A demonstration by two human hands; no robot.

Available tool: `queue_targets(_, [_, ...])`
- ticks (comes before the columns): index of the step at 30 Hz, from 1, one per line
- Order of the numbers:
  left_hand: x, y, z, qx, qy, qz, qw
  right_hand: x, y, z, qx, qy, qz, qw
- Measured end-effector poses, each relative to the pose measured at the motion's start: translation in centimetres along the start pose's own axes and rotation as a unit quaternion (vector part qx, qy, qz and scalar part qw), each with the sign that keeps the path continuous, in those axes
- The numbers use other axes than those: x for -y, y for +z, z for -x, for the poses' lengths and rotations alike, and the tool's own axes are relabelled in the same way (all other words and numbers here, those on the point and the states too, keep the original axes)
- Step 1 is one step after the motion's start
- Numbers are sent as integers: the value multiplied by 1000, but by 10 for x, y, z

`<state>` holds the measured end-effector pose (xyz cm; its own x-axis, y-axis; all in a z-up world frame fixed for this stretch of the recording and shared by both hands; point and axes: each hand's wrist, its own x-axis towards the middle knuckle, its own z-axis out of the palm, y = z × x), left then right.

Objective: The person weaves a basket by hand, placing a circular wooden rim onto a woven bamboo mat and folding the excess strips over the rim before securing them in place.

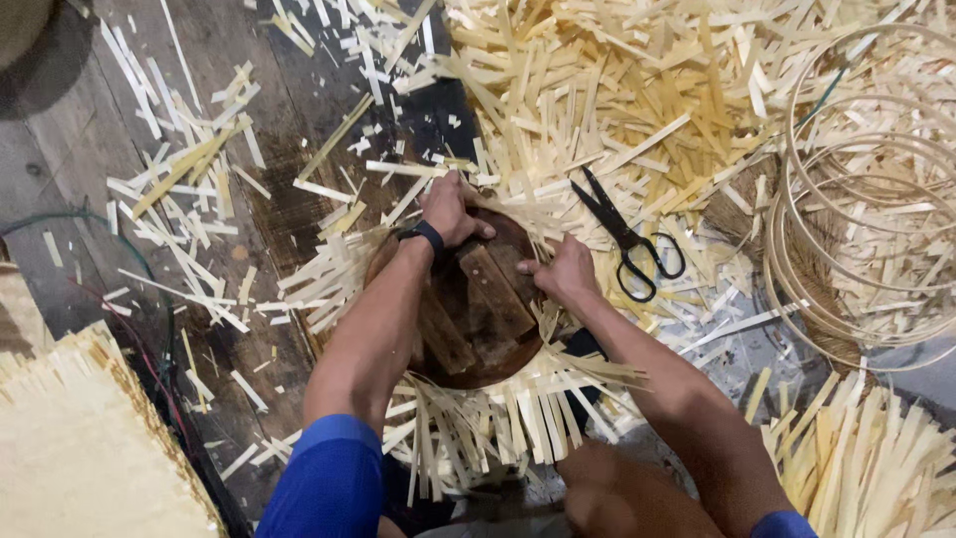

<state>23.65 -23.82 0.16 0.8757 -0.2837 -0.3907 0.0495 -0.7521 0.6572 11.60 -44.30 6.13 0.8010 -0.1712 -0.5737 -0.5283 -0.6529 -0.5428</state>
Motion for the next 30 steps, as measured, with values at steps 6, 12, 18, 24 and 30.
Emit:
queue_targets(6, [-19,-4,29,-11,5,-134,991,-30,-2,-15,96,12,8,995])
queue_targets(12, [-43,74,150,-202,-82,-24,976,-166,-27,-13,-210,29,76,974])
queue_targets(18, [-41,88,157,-178,-54,9,983,-235,-27,-22,-152,22,162,975])
queue_targets(24, [-22,41,196,96,88,-261,957,-225,-38,-18,-28,49,176,983])
queue_targets(30, [-31,31,198,99,5,-178,979,-175,-47,53,-12,45,139,989])
